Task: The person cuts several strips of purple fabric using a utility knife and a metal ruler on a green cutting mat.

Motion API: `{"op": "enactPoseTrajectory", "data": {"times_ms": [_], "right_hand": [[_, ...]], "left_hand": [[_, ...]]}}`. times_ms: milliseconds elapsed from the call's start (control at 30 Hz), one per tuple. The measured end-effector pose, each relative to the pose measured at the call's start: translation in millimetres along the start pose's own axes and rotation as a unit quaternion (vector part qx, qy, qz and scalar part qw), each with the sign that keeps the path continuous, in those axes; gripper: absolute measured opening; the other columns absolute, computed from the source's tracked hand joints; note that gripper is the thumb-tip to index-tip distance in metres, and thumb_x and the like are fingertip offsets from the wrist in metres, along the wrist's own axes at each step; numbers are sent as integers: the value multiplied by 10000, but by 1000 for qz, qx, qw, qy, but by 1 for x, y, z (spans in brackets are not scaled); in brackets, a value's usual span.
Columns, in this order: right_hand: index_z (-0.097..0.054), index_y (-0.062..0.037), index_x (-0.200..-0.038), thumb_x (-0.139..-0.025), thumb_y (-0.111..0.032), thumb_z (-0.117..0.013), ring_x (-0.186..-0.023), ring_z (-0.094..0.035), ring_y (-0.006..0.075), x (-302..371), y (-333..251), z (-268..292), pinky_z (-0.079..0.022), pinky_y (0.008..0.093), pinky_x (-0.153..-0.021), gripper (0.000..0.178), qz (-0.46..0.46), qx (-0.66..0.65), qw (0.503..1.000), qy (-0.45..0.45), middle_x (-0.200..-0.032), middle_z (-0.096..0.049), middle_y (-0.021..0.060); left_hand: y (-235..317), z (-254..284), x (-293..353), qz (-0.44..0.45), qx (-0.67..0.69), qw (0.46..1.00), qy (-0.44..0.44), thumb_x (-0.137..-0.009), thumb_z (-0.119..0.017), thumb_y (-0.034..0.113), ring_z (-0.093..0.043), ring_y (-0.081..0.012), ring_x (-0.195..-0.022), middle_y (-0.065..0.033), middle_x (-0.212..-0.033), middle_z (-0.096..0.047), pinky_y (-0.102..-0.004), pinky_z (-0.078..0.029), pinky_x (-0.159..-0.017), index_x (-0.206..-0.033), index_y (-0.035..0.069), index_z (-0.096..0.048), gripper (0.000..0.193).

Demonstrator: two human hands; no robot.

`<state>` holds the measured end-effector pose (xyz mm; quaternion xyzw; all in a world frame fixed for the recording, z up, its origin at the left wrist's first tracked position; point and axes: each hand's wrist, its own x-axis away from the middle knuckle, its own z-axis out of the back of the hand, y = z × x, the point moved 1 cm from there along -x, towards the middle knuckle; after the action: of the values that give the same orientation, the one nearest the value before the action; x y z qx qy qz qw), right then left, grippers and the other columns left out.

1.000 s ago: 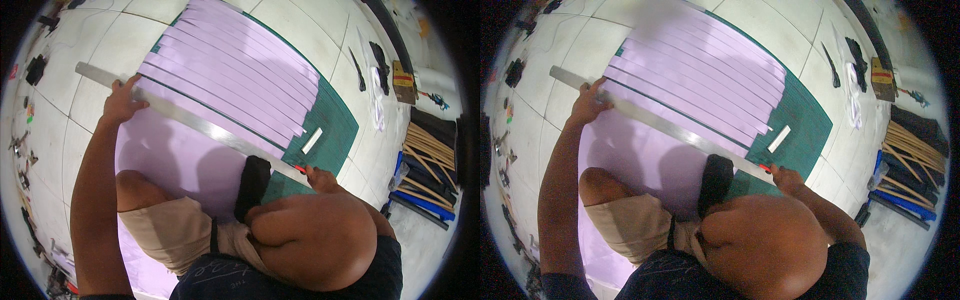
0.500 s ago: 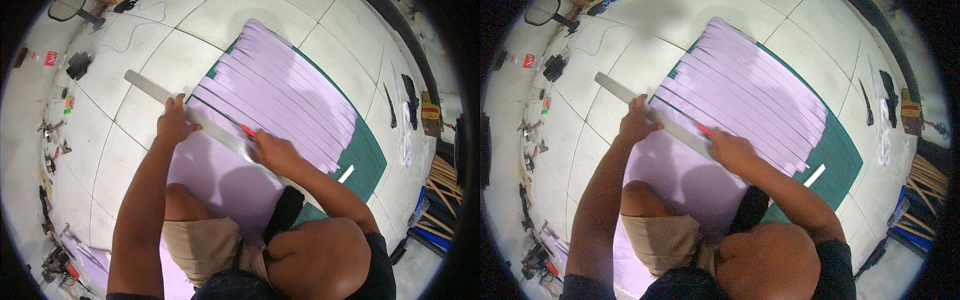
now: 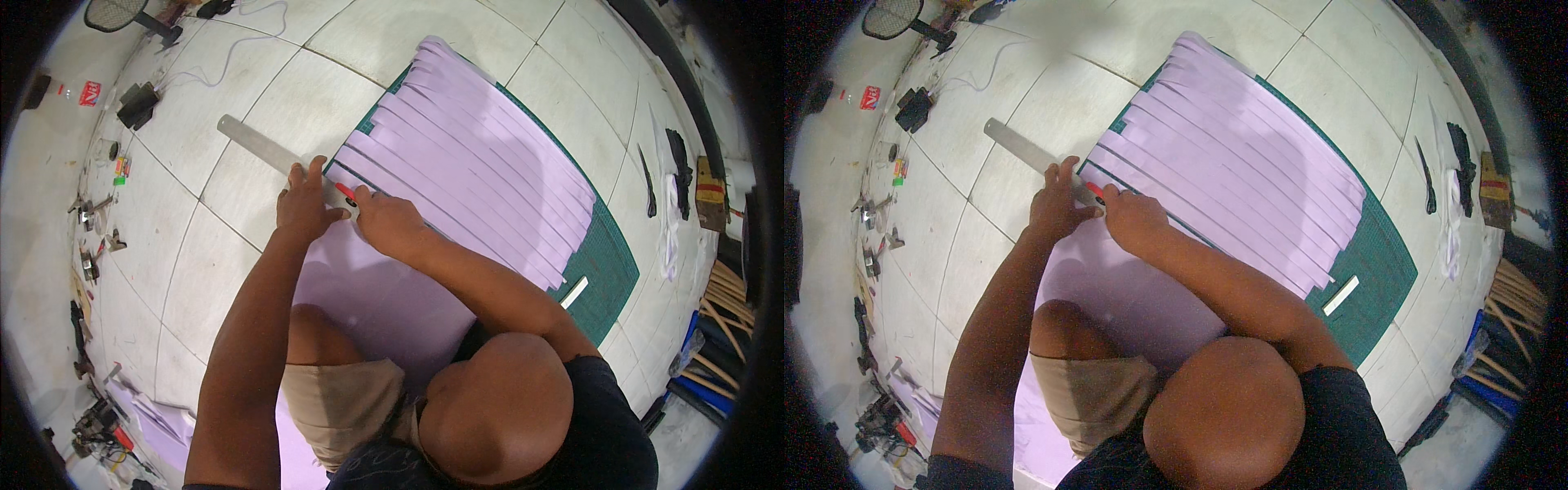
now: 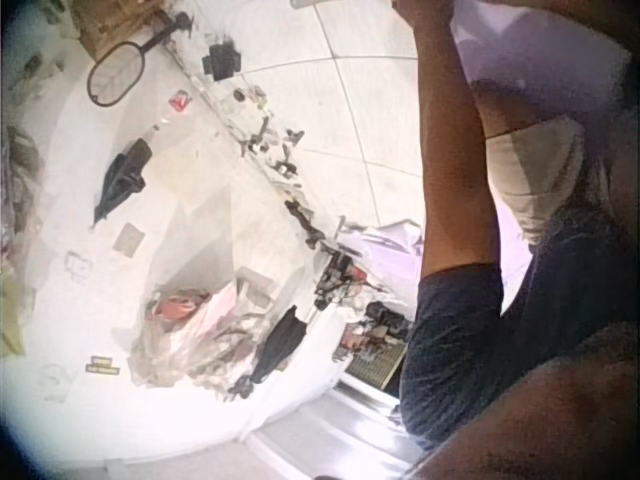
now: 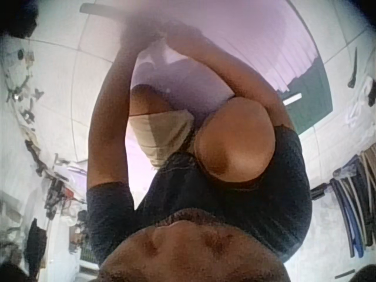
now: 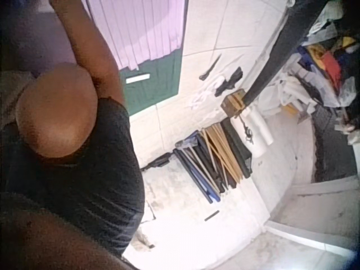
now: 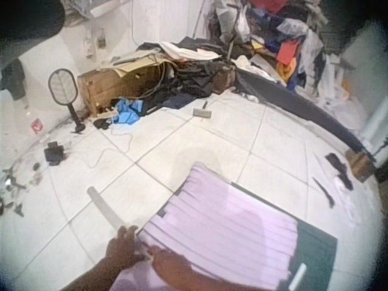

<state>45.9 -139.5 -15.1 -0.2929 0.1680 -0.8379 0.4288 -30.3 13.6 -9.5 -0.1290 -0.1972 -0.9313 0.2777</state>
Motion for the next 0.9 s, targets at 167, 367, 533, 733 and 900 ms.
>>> {"op": "enactPoseTrajectory", "data": {"times_ms": [167,367,533,733,900], "right_hand": [[-499,-15,-1107,-929,-159,-486,-809,-689,390,-3,-10,20,-525,515,-699,229,-18,-10,999,-50,-887,-692,212],[-511,-37,-1142,-945,-180,-490,-832,-695,387,37,6,35,-523,512,-723,244,-60,-7,993,-102,-909,-701,206],[-517,-45,-1170,-973,-194,-463,-868,-695,401,110,41,47,-529,523,-744,253,-92,27,986,-137,-944,-702,216],[-464,-68,-1183,-988,-207,-434,-869,-688,430,223,101,49,-522,544,-742,242,-179,98,955,-214,-926,-696,235],[-428,-85,-1161,-985,-190,-442,-894,-684,438,320,147,48,-531,547,-734,206,-255,91,922,-276,-906,-688,241]], "left_hand": [[7,5,-2,-12,-53,998,-38,-677,-882,346,-580,-467,-1167,-334,-1432,-339,-496,-522,-944,-1420,265,-354,916],[6,4,-6,-3,-39,996,-82,-723,-849,363,-554,-436,-1223,-352,-1471,-286,-475,-477,-993,-1458,312,-389,869],[9,5,-3,6,-77,995,-57,-731,-846,365,-580,-434,-1192,-331,-1474,-296,-470,-512,-979,-1462,325,-380,868],[11,3,-4,5,-77,995,-61,-740,-848,337,-589,-421,-1184,-270,-1455,-337,-454,-518,-984,-1468,322,-373,869],[1,-6,-9,-9,-87,995,-50,-754,-835,330,-593,-430,-1169,-295,-1438,-347,-470,-515,-979,-1470,311,-370,854]]}}
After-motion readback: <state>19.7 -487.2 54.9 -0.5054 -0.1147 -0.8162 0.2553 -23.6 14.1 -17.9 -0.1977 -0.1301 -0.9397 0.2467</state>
